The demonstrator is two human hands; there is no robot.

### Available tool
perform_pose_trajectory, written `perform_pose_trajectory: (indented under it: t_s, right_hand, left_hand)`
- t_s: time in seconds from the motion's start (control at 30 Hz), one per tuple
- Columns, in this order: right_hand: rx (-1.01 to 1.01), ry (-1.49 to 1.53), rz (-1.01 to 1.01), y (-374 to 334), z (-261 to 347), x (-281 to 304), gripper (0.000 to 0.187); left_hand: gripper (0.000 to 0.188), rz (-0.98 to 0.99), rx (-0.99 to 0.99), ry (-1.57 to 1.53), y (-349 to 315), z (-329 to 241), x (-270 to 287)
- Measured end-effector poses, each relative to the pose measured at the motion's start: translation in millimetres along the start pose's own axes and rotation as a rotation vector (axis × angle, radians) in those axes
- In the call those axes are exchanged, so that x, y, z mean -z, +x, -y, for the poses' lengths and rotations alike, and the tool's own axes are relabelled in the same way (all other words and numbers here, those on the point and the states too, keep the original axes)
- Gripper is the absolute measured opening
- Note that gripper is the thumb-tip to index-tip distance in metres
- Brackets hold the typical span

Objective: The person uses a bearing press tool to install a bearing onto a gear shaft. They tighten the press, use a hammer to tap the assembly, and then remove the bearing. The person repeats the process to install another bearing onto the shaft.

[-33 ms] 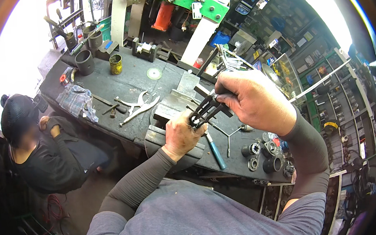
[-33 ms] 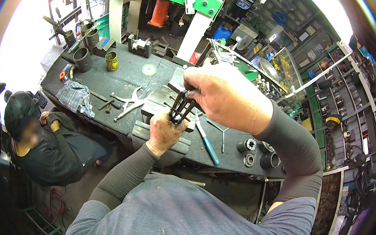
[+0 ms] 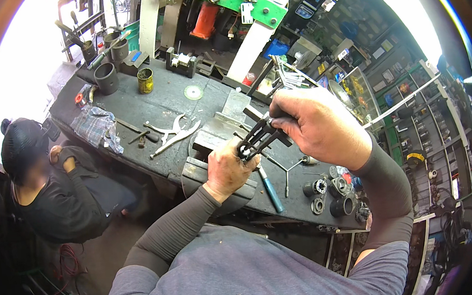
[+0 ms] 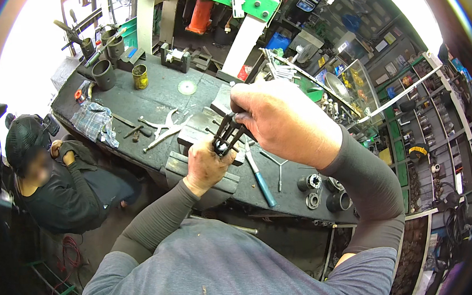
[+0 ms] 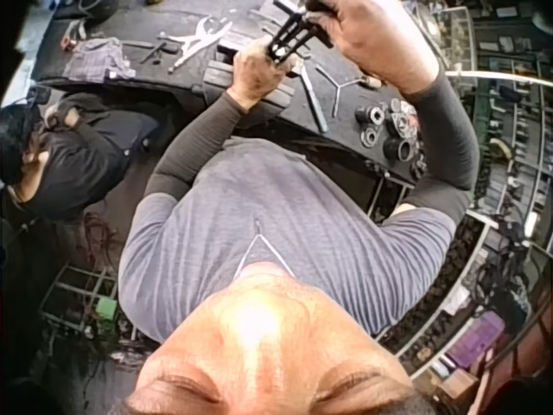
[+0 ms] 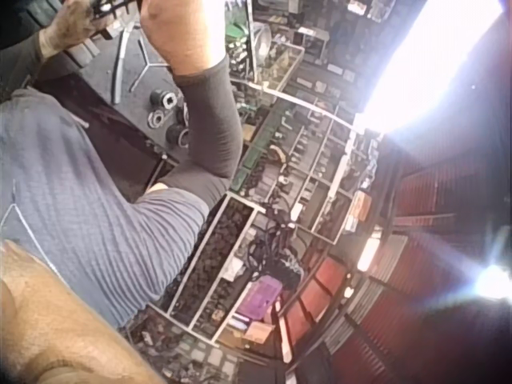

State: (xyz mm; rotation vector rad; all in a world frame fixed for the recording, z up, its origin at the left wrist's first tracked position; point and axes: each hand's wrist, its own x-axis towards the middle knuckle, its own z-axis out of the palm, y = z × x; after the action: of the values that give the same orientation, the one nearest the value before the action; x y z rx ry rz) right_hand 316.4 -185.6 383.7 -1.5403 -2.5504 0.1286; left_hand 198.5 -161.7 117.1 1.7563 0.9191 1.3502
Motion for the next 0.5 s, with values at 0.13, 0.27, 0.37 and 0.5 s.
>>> perform_pose_trajectory:
  t_s: [0.13, 0.27, 0.37, 0.5]
  right_hand:
    - [-0.013, -0.017, 0.026, 2, -4, 3, 0.012]
    - [-0.022, -0.074, 0.068, 5, -9, 8, 0.014]
    - [-0.007, -0.103, 0.064, 7, -9, 7, 0.017]
    - [0.044, -0.223, 0.024, 3, -12, 4, 0.025]
  left_hand:
    - [0.036, 0.067, 0.006, 0.013, 9, -3, 6]
    - [0.035, 0.095, 0.035, -0.016, 12, -3, 7]
    - [0.033, 0.093, 0.059, -0.027, 11, -2, 6]
    - [0.032, 0.063, 0.029, 0.001, 10, -5, 5]
